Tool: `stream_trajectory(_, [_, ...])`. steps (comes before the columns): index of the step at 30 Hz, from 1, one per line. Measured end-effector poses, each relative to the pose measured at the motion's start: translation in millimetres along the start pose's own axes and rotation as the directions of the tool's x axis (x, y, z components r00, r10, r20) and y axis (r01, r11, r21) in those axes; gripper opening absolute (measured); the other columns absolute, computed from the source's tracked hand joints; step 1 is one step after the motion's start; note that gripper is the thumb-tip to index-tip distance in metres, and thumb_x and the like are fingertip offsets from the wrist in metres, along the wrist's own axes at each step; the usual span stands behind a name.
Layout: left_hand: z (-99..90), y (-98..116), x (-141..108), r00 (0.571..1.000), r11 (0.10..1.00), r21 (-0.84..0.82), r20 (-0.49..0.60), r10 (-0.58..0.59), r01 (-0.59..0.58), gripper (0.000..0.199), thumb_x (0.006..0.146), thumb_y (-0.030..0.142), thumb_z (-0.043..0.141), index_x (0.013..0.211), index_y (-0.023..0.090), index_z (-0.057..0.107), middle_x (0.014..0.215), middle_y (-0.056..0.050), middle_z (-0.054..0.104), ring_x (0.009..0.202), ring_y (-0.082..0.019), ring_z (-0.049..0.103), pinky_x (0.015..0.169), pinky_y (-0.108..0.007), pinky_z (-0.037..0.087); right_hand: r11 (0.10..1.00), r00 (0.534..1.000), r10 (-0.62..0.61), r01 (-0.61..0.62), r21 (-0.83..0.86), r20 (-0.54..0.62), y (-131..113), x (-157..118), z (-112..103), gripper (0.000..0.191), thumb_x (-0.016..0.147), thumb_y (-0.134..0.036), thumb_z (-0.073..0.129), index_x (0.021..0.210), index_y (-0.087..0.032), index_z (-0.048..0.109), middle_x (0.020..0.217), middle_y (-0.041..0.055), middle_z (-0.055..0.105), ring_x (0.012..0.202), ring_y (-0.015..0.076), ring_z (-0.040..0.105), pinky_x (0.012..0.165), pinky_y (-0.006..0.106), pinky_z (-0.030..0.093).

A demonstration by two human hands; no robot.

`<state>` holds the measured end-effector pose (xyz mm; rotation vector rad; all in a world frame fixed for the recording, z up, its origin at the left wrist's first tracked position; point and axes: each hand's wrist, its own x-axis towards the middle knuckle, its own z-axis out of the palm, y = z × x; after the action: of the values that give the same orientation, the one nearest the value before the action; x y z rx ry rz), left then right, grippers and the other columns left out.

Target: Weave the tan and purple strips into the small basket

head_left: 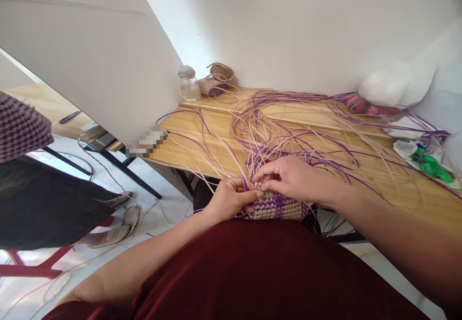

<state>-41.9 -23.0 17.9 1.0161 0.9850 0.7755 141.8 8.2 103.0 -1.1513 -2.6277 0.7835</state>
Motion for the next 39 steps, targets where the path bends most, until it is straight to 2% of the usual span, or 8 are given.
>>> stream_trajectory(8, [-0.8,1,-1,0.999,0.998,0.053,0.021,0.045,-0.046,0.038,0.063,0.041,0.083,0.079,0.013,0.063,0.064,0.002,0.062,0.047,-0.007,0.059,0.044,-0.015,0.044,0.977,0.995,-0.050,0.066,-0.201,0.083,-15,13,-11,0.023,0.077,-0.010,0.058,0.088,-0.020,0.075,0.083,0.0004,0.073,0.072,0.0112,0.062,0.066,0.021,0.038])
stream_trajectory(15, [-0.3,-3,1,0.999,0.998,0.048,0.018,0.039,-0.040,0.039,0.061,0.041,0.083,0.078,0.012,0.064,0.064,0.001,0.061,0.046,-0.007,0.054,0.044,-0.017,0.043,0.959,0.988,0.025,0.019,-0.283,0.151,-28,19,-8,0.014,0.076,-0.011,0.058,0.075,-0.018,0.070,0.070,0.0001,0.067,0.063,0.0112,0.055,0.057,0.023,0.031])
stream_trajectory(19, [-1.0,-4,4,0.995,0.995,0.055,0.065,0.076,-0.079,0.037,0.063,0.040,0.083,0.080,0.011,0.066,0.063,0.001,0.058,0.048,-0.006,0.051,0.048,-0.018,0.046,0.979,0.977,-0.024,0.066,-0.193,0.212,-28,20,-13,0.015,0.075,-0.009,0.056,0.074,-0.018,0.068,0.066,-0.0016,0.064,0.058,0.0096,0.052,0.055,0.023,0.030])
stream_trajectory(22, [-1.6,-3,6,0.990,0.990,0.072,0.074,0.116,-0.121,0.036,0.064,0.040,0.082,0.080,0.012,0.066,0.064,0.002,0.057,0.049,-0.006,0.049,0.049,-0.019,0.046,0.998,0.977,0.009,0.005,-0.067,0.211,-22,20,-18,0.017,0.074,-0.009,0.058,0.081,-0.019,0.069,0.070,-0.0024,0.066,0.063,0.0099,0.056,0.058,0.021,0.035])
stream_trajectory(25, [-1.3,-1,8,0.993,0.990,0.081,0.051,0.109,-0.113,0.037,0.063,0.040,0.082,0.079,0.012,0.065,0.062,0.003,0.056,0.046,-0.005,0.047,0.046,-0.019,0.045,0.999,0.989,0.026,-0.020,-0.040,0.143,-17,17,-13,0.014,0.074,-0.010,0.061,0.083,-0.018,0.068,0.076,-0.0012,0.068,0.070,0.0111,0.059,0.064,0.021,0.039])
stream_trajectory(30, [-0.2,1,9,0.982,0.985,0.062,0.101,0.157,-0.164,0.035,0.063,0.038,0.082,0.081,0.012,0.066,0.068,0.002,0.058,0.045,-0.004,0.043,0.044,-0.018,0.043,0.989,0.992,-0.105,0.097,-0.115,-0.064,-15,5,6,0.016,0.080,-0.008,0.054,0.082,-0.017,0.067,0.084,0.0016,0.067,0.078,0.0124,0.058,0.073,0.024,0.040])
stream_trajectory(35, [-0.6,5,9,0.984,0.983,0.060,0.066,0.169,-0.173,0.033,0.065,0.038,0.081,0.080,0.012,0.067,0.062,0.003,0.056,0.043,-0.004,0.044,0.041,-0.017,0.038,0.977,0.974,-0.211,0.208,-0.049,-0.082,0,-9,-1,0.027,0.083,-0.008,0.055,0.102,-0.020,0.069,0.095,0.0017,0.070,0.087,0.0132,0.061,0.082,0.024,0.042])
stream_trajectory(39, [-0.4,7,9,0.984,0.984,0.060,0.068,0.165,-0.169,0.034,0.065,0.040,0.082,0.079,0.012,0.068,0.065,0.002,0.058,0.042,-0.003,0.044,0.040,-0.017,0.035,0.984,0.961,-0.173,0.157,-0.089,-0.216,14,-16,0,0.015,0.083,-0.014,0.061,0.093,-0.018,0.071,0.092,0.0034,0.070,0.088,0.0151,0.061,0.082,0.026,0.042])
